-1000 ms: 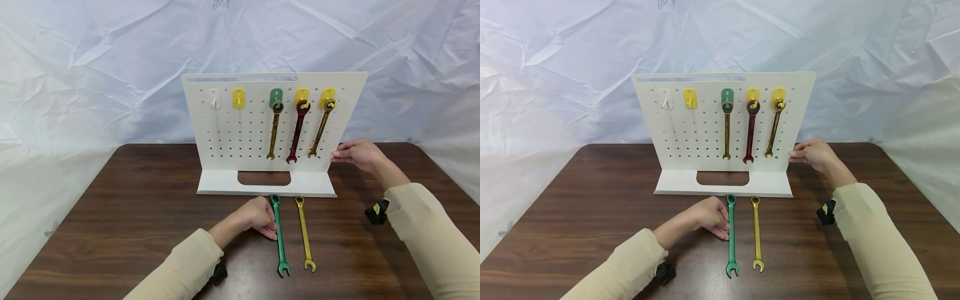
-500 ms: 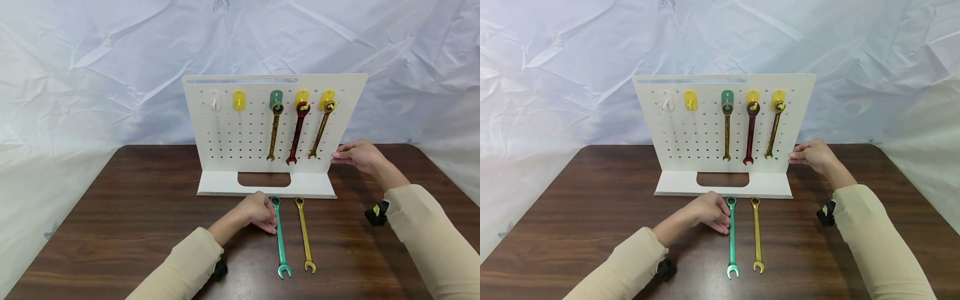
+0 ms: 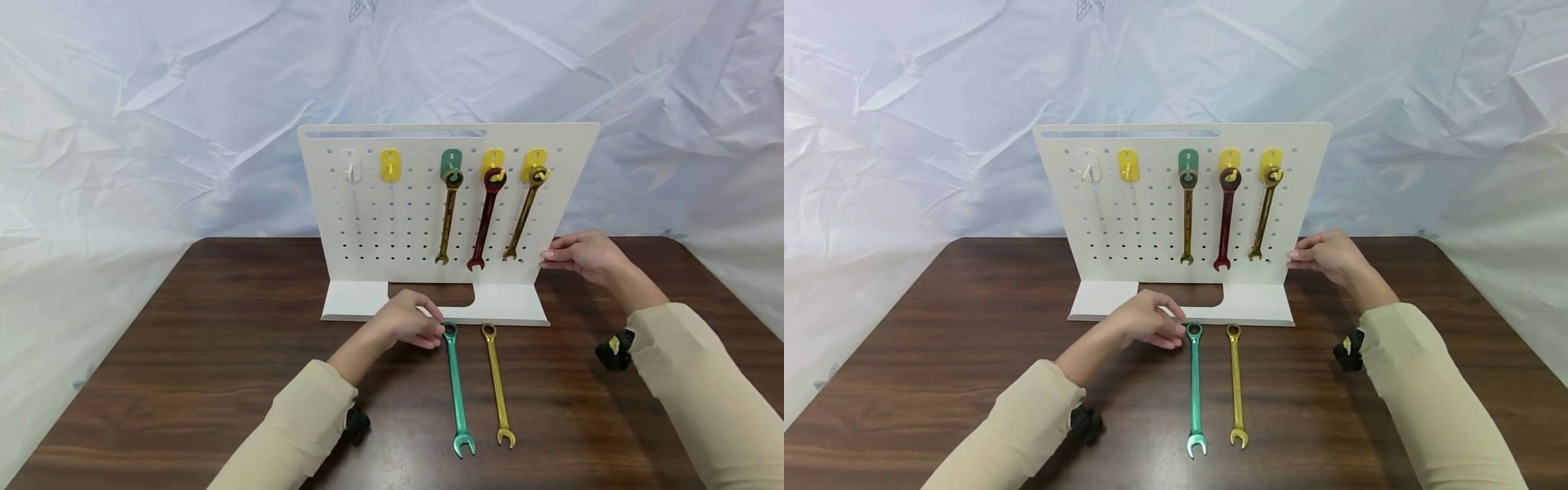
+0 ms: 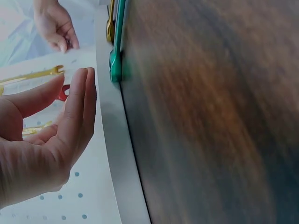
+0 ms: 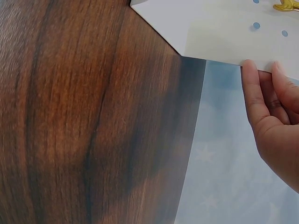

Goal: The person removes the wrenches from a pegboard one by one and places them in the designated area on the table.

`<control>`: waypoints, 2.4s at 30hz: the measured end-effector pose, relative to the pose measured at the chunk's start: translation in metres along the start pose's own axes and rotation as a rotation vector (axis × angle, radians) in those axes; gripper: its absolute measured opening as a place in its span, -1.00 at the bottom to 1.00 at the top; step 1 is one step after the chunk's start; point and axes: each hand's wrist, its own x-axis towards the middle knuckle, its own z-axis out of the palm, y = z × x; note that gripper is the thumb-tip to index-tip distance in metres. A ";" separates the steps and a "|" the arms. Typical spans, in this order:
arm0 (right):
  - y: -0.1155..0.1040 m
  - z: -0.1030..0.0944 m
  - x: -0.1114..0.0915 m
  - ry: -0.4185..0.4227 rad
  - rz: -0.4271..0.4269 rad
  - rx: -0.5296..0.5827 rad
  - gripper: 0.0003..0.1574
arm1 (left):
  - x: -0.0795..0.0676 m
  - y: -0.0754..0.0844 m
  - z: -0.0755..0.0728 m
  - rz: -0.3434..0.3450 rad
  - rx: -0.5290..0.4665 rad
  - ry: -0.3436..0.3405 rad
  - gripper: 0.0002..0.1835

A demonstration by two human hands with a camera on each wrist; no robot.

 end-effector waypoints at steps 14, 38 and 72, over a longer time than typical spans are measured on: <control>0.000 -0.004 0.001 -0.028 0.008 0.110 -0.86 | 0.010 0.009 -0.022 0.051 0.015 0.064 -0.74; 0.000 -0.004 0.002 -0.026 0.014 0.090 -0.92 | 0.017 0.051 -0.040 0.147 0.068 0.115 -0.66; 0.001 -0.004 0.000 -0.022 0.005 0.075 -0.91 | 0.018 0.081 -0.033 0.372 0.128 0.125 -0.59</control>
